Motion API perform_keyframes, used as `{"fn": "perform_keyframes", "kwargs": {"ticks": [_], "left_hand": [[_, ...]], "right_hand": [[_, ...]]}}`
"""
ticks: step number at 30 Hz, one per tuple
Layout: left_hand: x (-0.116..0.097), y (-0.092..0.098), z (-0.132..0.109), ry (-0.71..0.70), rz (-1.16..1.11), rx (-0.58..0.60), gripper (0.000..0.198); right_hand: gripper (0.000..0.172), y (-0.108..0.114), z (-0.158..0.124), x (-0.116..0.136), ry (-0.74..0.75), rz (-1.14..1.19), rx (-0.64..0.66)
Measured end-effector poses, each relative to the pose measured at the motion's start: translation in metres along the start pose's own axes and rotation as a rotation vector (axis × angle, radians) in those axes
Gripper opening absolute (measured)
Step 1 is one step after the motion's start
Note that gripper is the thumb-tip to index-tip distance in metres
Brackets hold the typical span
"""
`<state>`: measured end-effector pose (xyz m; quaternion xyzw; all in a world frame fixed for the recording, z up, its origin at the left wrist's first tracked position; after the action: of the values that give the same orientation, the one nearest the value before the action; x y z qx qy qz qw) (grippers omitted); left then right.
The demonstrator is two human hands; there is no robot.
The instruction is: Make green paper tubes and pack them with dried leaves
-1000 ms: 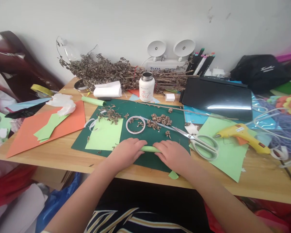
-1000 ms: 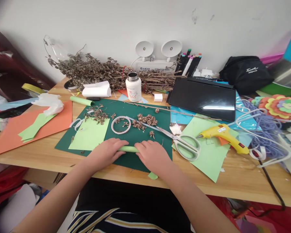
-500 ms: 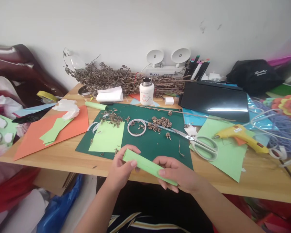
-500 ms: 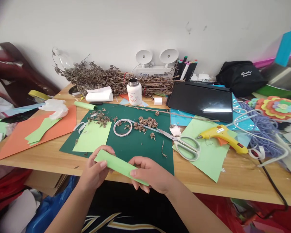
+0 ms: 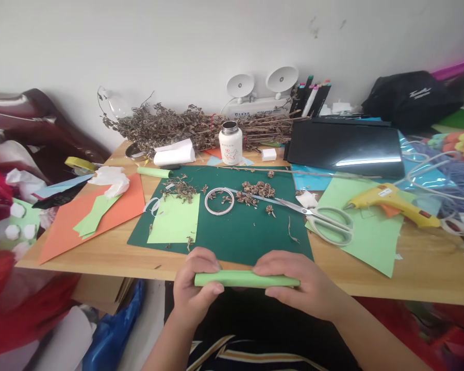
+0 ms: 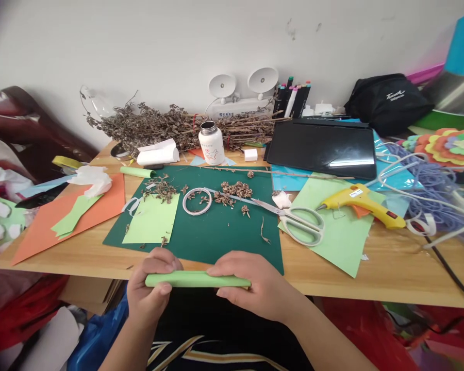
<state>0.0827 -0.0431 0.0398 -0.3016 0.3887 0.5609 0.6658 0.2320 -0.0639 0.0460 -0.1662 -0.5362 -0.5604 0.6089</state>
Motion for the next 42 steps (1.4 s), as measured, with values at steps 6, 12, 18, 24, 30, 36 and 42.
{"fn": "perform_keyframes", "kwargs": {"ticks": [6,12,18,24,30,36,42], "left_hand": [[-0.03,-0.007,-0.003,-0.144,0.214,0.101,0.013],[0.0,-0.002,-0.009,0.183,-0.248,-0.302,0.02],[0.007,-0.019,-0.014,0.289,-0.353,-0.37,0.017],[-0.016,-0.03,-0.008,0.174,-0.346,-0.078,0.025],[-0.03,-0.044,-0.006,0.084,-0.21,0.153,0.026],[-0.045,-0.063,0.004,-0.054,-0.201,0.259,0.029],[-0.03,-0.078,0.006,-0.016,-0.124,0.377,0.027]], "right_hand": [[0.018,0.015,0.0,0.012,0.084,-0.147,-0.07],[0.023,0.012,-0.008,0.016,0.106,-0.252,-0.256],[0.019,-0.004,-0.017,-0.008,-0.084,-0.231,-0.29],[0.025,-0.023,-0.008,-0.012,-0.168,-0.194,-0.017],[0.02,-0.031,-0.01,-0.026,-0.281,-0.046,0.008],[0.017,-0.026,-0.009,-0.024,-0.28,-0.093,-0.02],[0.012,-0.023,-0.005,-0.036,-0.274,-0.179,0.026]]}}
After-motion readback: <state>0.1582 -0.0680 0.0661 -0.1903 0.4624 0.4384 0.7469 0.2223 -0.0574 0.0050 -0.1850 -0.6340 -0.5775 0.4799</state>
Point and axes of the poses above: each hand's wrist, its own z-axis towards the middle knuckle, its own y-axis out of the back of the hand, x = y × z, the point moved 10 cm from there along z, towards the middle knuckle, and after that the axes turned 1 degree about z, right-handed, at the moved point
